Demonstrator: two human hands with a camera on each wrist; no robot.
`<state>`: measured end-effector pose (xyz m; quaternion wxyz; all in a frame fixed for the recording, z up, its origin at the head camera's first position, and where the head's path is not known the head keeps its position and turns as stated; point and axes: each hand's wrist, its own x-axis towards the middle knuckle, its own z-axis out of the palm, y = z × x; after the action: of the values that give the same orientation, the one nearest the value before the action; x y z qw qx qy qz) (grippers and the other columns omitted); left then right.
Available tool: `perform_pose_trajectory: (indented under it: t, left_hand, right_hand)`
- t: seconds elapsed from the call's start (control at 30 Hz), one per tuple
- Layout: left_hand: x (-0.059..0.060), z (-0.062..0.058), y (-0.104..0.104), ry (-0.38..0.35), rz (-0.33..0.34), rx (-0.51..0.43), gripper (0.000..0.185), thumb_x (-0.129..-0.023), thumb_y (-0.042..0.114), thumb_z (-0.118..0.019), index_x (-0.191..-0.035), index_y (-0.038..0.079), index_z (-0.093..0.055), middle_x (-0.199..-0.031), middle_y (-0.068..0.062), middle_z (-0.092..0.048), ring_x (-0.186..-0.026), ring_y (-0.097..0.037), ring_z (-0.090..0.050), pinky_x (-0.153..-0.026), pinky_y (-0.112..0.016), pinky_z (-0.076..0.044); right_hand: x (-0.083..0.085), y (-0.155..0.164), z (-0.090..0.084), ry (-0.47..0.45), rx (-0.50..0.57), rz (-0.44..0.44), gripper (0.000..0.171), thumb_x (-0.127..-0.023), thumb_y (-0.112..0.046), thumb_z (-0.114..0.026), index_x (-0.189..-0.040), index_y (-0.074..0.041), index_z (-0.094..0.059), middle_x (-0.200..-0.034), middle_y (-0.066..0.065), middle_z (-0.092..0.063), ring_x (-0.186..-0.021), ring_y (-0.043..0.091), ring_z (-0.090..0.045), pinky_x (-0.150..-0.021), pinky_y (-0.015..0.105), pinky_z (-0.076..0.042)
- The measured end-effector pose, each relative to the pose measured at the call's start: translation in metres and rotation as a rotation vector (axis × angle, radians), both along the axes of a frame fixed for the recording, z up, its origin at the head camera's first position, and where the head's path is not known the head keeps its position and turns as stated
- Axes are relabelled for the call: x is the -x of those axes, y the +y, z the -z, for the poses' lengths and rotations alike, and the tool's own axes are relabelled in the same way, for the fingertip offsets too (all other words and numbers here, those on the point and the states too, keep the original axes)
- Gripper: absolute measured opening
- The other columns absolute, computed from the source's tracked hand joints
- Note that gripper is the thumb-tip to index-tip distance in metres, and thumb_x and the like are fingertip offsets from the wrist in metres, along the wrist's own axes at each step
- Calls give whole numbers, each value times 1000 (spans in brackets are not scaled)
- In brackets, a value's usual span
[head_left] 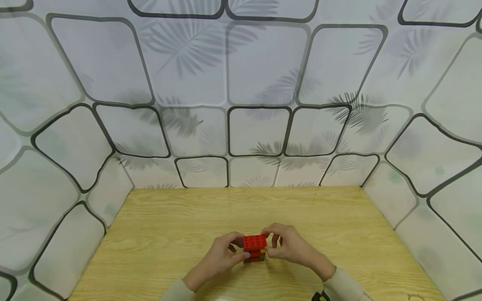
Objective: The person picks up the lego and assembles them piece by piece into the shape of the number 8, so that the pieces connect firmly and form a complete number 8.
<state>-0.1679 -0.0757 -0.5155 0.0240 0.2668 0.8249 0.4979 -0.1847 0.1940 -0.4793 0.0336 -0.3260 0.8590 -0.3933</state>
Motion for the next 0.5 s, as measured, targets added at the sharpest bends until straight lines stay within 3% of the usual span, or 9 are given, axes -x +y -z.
perform_pose_trajectory:
  t: [0.23,0.5]
  left_hand:
    - [1,-5,-3,5,23,42,33,-95,28,-81,-121,12,-69,-110,-5,-77,-98,-22,-73,-79,-25,-57]
    - [0,-10,0,10,-4,-11,35,-100,38,-74,-125,14,-70,-113,-2,-77,-100,-15,-71,-80,-27,-57]
  right_hand:
    - [1,1,1,-8,-17,-2,30,-90,-10,-76,-118,-21,-71,-107,-4,-71,-75,-1,-61,-65,23,-54]
    - [0,1,1,-7,-7,-3,31,-89,-10,-77,-118,-21,-71,-108,-4,-71,-75,-1,-61,-65,23,-54]
